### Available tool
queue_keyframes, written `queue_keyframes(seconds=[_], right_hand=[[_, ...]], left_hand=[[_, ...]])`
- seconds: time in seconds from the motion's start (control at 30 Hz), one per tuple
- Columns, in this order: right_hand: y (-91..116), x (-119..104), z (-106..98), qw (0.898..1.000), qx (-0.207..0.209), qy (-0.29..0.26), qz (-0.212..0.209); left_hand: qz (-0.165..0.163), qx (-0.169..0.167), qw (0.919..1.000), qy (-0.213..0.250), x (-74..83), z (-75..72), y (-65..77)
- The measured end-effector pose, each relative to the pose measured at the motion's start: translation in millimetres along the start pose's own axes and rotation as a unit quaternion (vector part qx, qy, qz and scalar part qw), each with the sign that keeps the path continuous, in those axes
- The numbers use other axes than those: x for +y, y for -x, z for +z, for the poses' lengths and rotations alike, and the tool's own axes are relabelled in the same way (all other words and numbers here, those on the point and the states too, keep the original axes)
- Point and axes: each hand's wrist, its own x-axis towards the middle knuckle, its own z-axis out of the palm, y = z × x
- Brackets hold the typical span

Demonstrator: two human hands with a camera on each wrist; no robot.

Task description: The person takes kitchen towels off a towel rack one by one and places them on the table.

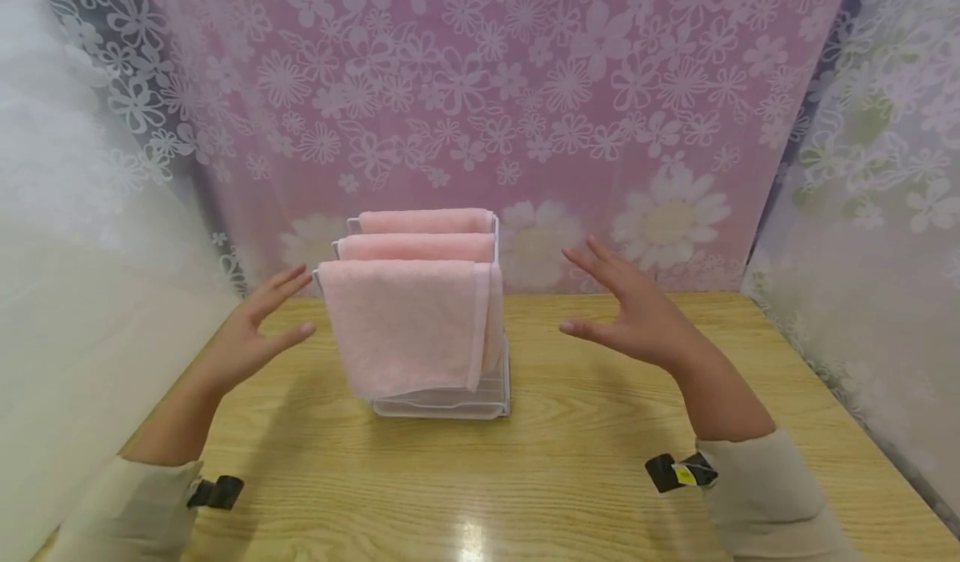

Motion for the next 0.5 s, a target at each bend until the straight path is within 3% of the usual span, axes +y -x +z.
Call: queue_keyframes(seconds=[0.3,0.5], right_hand=[[-6,-13,-6,0.998,-0.005,-0.039,-0.04],[-11,-24,-8,0.997,-0.004,-0.035,-0.063]], left_hand=[[0.006,-0.009,0.9985,0.053,10.7,-2.2,-9.4],[0.004,0.012,0.9968,0.079,18.6,-3.2,-16.8]])
